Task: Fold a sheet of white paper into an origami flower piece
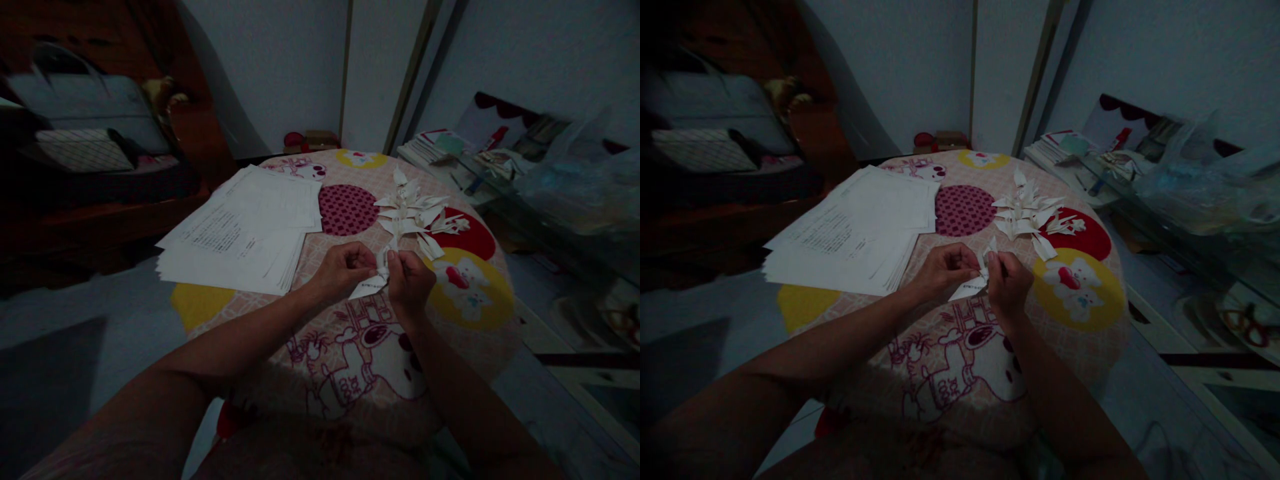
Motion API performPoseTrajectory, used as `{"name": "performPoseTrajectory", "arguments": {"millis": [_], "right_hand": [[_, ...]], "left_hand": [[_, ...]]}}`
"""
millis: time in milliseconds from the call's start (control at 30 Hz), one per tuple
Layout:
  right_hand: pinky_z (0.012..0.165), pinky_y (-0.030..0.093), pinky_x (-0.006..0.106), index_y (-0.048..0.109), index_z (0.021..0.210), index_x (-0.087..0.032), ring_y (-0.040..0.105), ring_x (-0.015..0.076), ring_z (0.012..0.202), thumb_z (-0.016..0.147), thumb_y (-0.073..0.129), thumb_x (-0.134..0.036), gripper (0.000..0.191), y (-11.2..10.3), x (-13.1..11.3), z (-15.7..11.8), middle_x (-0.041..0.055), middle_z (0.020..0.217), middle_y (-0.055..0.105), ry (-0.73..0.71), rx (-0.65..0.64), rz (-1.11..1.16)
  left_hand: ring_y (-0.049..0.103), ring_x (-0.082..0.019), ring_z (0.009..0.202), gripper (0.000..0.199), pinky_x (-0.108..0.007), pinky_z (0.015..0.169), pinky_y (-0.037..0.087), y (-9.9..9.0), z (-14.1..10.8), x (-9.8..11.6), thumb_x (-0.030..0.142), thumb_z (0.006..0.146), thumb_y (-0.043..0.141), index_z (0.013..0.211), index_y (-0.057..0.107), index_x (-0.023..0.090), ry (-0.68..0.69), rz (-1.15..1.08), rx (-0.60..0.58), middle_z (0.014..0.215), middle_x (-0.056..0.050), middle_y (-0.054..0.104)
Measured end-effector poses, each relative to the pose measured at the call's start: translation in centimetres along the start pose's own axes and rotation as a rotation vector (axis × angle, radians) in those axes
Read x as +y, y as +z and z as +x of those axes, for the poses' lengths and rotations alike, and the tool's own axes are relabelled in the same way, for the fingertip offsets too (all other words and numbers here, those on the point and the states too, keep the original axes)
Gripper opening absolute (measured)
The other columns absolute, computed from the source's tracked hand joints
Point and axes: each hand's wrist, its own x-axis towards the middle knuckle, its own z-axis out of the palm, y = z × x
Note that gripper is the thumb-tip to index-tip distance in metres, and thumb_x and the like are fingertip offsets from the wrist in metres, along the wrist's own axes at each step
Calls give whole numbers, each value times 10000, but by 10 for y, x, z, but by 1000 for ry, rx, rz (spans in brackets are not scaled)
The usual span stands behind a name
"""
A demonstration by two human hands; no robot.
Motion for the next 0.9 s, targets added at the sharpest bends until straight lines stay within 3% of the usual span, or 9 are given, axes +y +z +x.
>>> {"name": "performPoseTrajectory", "arguments": {"millis": [267, 700, 900], "right_hand": [[535, 340, 247, 609, 674, -194, 415, 112, 518, 894, 564, -351, 275, 0, 2, 1, -39, 559, 522, 12, 13, -19], [546, 347, 256, 581, 671, -205, 445, 119, 528, 905, 558, -365, 285, 1, 4, -1, -32, 572, 530, -79, -72, -27], [540, 350, 246, 563, 653, -208, 450, 122, 543, 902, 543, -361, 293, -1, 0, 0, -42, 547, 492, -11, 30, 1]], "left_hand": [[553, -80, 533, 233, -212, 535, 434, -1, 1, -1, 237, 632, 820, 737, 644, 126, -146, -48, -33, 625, 5, 633], [407, -74, 560, 362, -212, 528, 325, 0, -2, -3, 424, 724, 790, 640, 563, 155, 92, 199, -22, 597, 48, 459], [374, -62, 477, 348, -207, 457, 270, -4, 0, -2, 415, 745, 778, 651, 562, 159, 33, 121, 38, 532, 55, 462]]}}
